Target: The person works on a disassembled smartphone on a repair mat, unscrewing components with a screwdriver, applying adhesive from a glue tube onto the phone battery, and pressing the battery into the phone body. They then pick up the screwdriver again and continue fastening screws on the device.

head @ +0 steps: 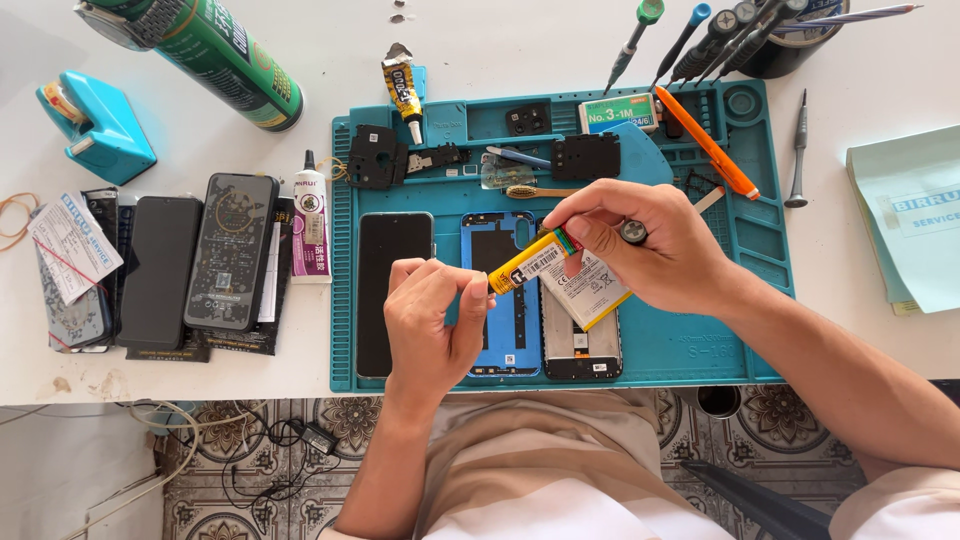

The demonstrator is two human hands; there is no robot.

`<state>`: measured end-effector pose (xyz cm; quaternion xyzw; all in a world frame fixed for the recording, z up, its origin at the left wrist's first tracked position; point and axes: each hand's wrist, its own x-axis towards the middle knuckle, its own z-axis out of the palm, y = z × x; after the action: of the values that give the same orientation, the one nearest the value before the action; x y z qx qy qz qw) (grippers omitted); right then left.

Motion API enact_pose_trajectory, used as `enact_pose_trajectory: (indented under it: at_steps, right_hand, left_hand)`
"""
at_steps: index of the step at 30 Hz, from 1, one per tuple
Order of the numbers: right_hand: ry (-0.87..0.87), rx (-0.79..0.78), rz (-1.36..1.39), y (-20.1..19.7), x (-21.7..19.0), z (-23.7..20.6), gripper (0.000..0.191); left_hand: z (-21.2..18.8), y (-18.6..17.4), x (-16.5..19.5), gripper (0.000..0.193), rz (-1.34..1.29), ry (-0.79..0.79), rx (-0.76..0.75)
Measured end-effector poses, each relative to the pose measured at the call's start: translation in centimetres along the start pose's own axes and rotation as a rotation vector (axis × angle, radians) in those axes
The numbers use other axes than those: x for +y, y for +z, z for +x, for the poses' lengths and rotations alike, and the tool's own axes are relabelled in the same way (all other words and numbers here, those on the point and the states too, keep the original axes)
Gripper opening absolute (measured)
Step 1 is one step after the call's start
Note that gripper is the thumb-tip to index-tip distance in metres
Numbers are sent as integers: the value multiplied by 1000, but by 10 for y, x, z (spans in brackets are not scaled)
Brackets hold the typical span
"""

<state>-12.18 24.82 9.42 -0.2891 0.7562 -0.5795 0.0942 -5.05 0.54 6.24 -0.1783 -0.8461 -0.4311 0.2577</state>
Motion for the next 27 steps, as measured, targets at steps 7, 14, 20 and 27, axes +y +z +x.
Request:
enact_pose_trajectory:
  at_steps: [7,14,20,27]
  right_hand:
    - [-31,-6,47,2,1,-2,21]
    - [-41,8,57,3,4,-5,19]
    - [-108,41,-48,2,8,-4,17]
    - [-230,39,-130,-1,9,-4,23]
  left_hand:
    - [-1,-1,-2,21,-20,-13,8]
    - [-2,0,-1,23,13,-5,45]
    - [-1,-1,2,31,48,-57,37]
    - [0,-2,3,45,48,-86,51]
